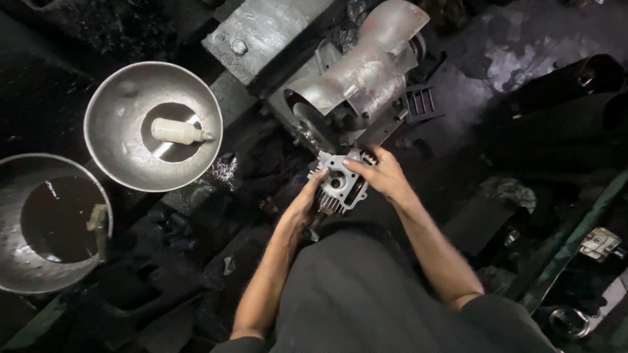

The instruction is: The person holds a metal engine part and repeatedly presses its surfaces against a rotating bench grinder wheel. They rotate the part to grind different edges and faces, including the exhaust port and cylinder head surfaces.

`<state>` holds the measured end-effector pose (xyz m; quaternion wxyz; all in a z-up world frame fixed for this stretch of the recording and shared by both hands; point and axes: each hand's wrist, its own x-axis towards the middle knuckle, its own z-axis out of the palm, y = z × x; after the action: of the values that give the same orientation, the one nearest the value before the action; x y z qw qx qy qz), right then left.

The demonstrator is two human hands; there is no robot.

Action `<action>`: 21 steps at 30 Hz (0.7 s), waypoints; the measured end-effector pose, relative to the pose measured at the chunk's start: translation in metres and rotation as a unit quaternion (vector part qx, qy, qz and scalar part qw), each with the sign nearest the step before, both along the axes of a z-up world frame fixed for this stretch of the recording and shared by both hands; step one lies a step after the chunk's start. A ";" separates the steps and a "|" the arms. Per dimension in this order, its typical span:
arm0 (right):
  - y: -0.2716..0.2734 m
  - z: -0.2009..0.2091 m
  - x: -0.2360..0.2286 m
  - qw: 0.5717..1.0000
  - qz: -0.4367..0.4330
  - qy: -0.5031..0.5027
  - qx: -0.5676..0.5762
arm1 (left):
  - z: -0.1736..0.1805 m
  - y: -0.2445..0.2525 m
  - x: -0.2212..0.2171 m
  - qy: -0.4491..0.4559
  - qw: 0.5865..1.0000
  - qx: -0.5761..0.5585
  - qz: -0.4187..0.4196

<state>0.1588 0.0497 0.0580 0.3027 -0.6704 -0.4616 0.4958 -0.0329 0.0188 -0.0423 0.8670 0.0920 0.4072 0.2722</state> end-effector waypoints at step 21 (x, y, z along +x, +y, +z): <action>-0.048 -0.028 -0.005 0.995 0.027 0.088 0.042 | 0.025 -0.007 -0.038 0.120 0.953 0.271 -0.067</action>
<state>0.1538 0.0022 0.0302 0.3569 -0.5983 -0.4714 0.5408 -0.0706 0.0117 -0.0172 0.7705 0.3821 0.4121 0.3009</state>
